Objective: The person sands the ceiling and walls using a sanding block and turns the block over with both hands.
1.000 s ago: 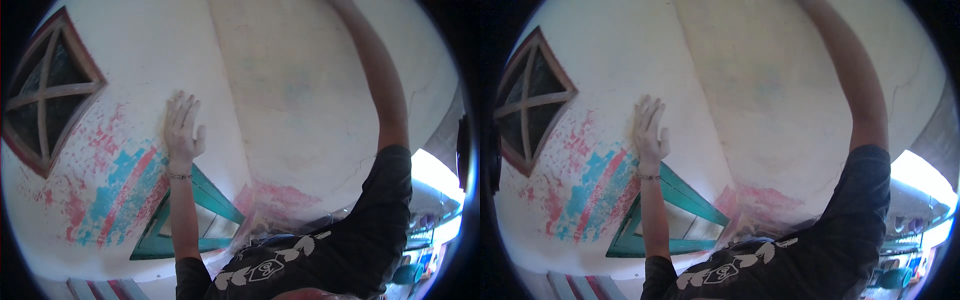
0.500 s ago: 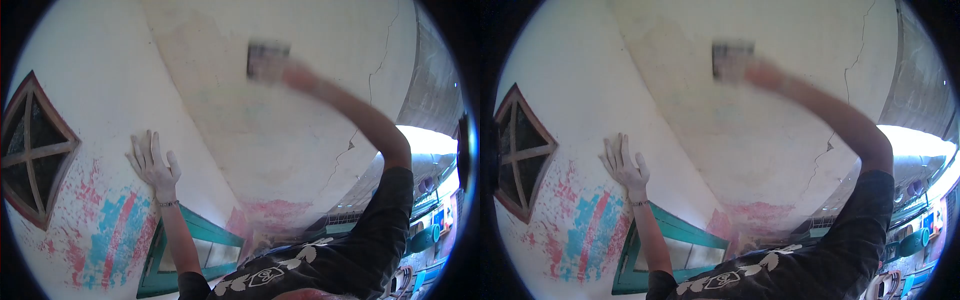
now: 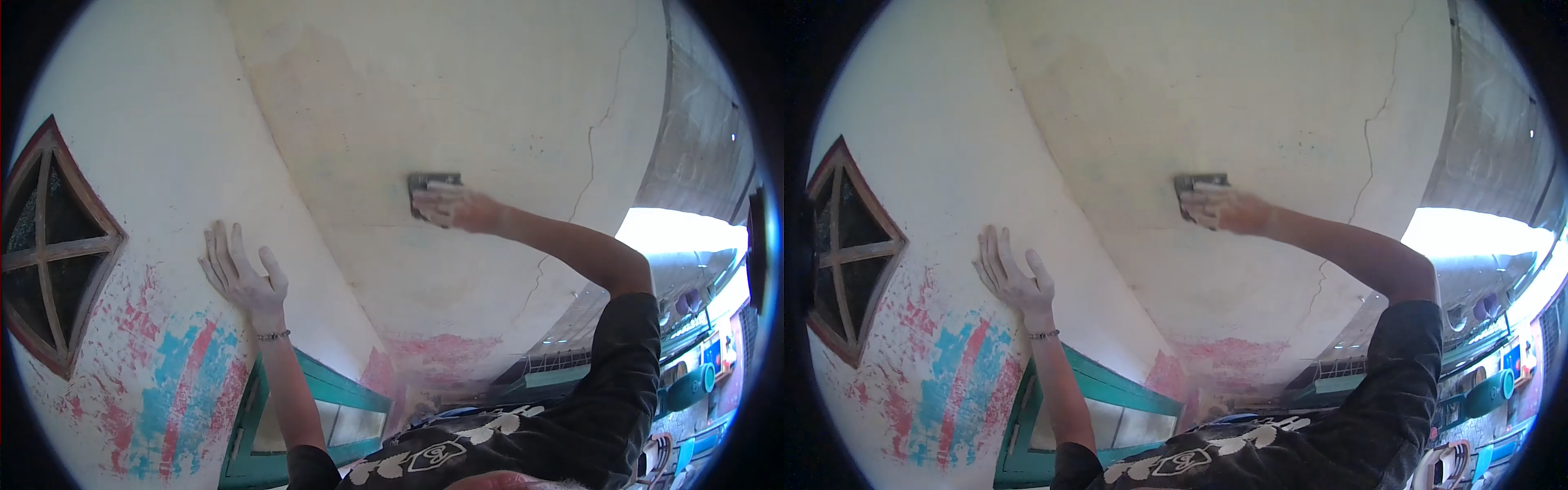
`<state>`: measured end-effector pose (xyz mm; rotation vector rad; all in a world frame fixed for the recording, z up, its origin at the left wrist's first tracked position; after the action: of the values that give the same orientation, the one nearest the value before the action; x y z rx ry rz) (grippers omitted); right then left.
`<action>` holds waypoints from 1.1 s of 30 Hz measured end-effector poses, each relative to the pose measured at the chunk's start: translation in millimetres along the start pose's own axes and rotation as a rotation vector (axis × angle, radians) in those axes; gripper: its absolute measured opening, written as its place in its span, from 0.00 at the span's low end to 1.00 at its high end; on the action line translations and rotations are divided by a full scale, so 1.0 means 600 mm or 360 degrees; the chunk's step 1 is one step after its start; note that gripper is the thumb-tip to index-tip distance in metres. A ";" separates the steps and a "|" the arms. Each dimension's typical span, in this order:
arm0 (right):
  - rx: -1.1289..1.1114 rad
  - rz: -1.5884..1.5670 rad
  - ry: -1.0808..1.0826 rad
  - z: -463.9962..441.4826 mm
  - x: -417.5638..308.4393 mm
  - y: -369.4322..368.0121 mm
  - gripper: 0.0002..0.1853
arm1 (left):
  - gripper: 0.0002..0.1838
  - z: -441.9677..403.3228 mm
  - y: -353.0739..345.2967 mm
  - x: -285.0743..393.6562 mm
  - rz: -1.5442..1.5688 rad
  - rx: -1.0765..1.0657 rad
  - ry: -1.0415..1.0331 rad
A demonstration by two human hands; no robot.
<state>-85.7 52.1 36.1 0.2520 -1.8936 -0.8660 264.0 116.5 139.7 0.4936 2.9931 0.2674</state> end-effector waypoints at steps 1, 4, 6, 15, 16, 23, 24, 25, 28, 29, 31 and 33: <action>0.0025 0.0024 0.0016 0.012 0.007 0.011 0.27 | 0.26 -0.002 0.000 0.004 0.0028 0.0041 0.0049; 0.0153 0.0254 -0.0094 0.018 0.161 0.084 0.30 | 0.26 -0.012 -0.029 0.045 0.0258 0.0048 0.0014; 0.0035 0.0897 -0.0380 0.030 0.338 0.220 0.33 | 0.27 -0.018 -0.058 0.084 0.0438 -0.0055 -0.0072; 0.0294 0.0577 -0.0753 0.027 0.365 0.208 0.35 | 0.28 -0.029 -0.118 0.195 0.0932 -0.0229 -0.0217; -0.0027 0.0888 -0.0571 0.015 0.232 0.136 0.36 | 0.28 -0.029 -0.119 0.203 0.0977 -0.0227 -0.0225; -0.0252 0.0024 0.0041 0.129 -0.025 -0.022 0.23 | 0.30 -0.043 -0.153 0.262 0.1135 -0.0313 -0.0314; -0.0124 0.0213 0.0001 0.127 0.024 0.025 0.26 | 0.30 -0.040 -0.159 0.271 0.1143 -0.0335 -0.0348; 0.0206 0.0218 -0.0082 0.129 0.101 0.081 0.28 | 0.30 -0.038 -0.166 0.278 0.1143 -0.0353 -0.0371; 0.0330 0.0617 -0.0420 0.163 0.350 0.261 0.26 | 0.30 -0.024 -0.191 0.299 0.1161 -0.0439 -0.0340; 0.0187 0.0250 -0.1094 0.176 0.440 0.328 0.23 | 0.31 -0.018 -0.201 0.302 0.1177 -0.0468 -0.0335; 0.1033 -0.0042 -0.0812 0.144 0.428 0.483 0.19 | 0.32 -0.007 -0.220 0.312 0.1220 -0.0532 -0.0322; 0.0888 0.0194 -0.0814 0.139 0.373 0.431 0.20 | 0.34 0.004 -0.242 0.325 0.1099 -0.0668 -0.0321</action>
<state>-214.4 160.5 345.4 0.2615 -2.5836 -0.3119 35.2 45.1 97.1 1.3724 2.3670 0.8092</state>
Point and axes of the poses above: each hand's wrist, its own z-axis away from the middle knuckle, its own y-axis out of the back of the hand, x = y × z, the point moved 9 cm from there along -z, towards the middle knuckle, and after that the axes turned 5 degrees about -x, right-handed, at the moved point
